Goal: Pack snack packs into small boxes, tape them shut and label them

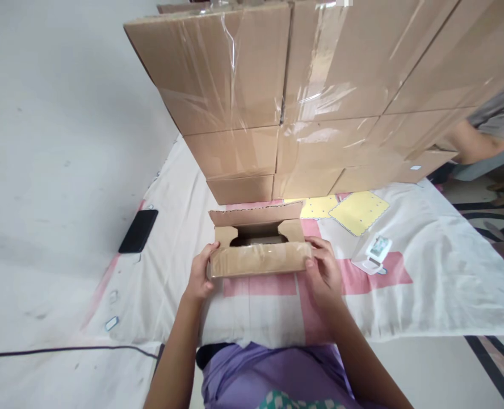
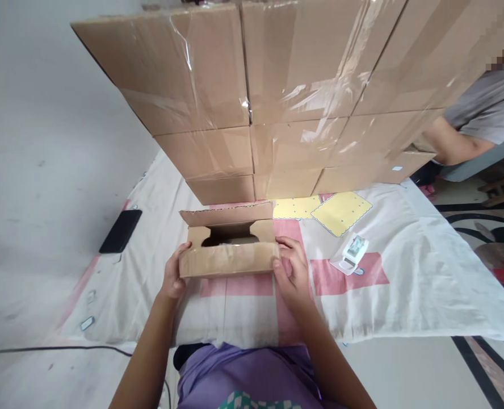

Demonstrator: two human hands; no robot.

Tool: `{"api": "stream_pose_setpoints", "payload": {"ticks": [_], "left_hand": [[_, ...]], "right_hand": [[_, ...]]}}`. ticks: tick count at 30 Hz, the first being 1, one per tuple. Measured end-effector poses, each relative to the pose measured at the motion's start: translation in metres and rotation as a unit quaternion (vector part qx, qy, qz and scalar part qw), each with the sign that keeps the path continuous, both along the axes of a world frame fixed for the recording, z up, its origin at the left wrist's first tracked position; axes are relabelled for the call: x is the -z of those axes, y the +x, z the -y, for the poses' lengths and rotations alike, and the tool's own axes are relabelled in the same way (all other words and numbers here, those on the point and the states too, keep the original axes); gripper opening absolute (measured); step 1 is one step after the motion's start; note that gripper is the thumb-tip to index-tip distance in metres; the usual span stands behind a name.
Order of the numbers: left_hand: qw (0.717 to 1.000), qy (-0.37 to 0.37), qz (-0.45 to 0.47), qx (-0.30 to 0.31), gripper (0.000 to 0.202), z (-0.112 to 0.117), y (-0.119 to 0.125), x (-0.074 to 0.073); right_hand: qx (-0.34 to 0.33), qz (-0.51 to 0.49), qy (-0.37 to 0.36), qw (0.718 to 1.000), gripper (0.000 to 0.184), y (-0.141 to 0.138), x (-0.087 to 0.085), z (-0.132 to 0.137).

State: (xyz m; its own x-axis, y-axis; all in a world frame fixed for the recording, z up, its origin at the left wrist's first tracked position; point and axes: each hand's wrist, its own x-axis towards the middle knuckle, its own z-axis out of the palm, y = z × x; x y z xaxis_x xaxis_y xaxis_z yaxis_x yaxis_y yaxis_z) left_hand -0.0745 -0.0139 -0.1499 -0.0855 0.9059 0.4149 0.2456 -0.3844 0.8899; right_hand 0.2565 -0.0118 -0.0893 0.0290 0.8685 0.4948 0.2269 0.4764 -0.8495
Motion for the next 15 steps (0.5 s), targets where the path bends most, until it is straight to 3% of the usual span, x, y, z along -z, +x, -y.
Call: {"api": "stream_pose_setpoints", "payload": {"ticks": [2, 5, 9, 12, 15], "left_hand": [[1.000, 0.018, -0.004, -0.010, 0.095, 0.004, 0.009, -0.005], [0.998, 0.010, 0.031, -0.057, 0.067, 0.005, 0.024, -0.016], [0.996, -0.029, 0.074, -0.044, 0.082, -0.002, 0.031, -0.034], [0.999, -0.007, 0.034, -0.011, 0.087, -0.006, 0.025, -0.047], [0.999, 0.021, -0.035, -0.028, 0.076, -0.001, 0.023, -0.063]], "right_hand": [[0.031, -0.059, -0.041, 0.997, 0.019, -0.011, -0.006, -0.001], [0.014, -0.134, -0.089, 0.987, 0.045, -0.017, -0.014, -0.009], [-0.090, -0.168, -0.114, 0.975, 0.078, -0.010, -0.020, -0.027], [-0.094, -0.172, -0.070, 0.978, 0.078, -0.004, -0.019, -0.037], [-0.061, -0.190, -0.019, 0.980, 0.070, 0.000, -0.015, -0.041]]}}
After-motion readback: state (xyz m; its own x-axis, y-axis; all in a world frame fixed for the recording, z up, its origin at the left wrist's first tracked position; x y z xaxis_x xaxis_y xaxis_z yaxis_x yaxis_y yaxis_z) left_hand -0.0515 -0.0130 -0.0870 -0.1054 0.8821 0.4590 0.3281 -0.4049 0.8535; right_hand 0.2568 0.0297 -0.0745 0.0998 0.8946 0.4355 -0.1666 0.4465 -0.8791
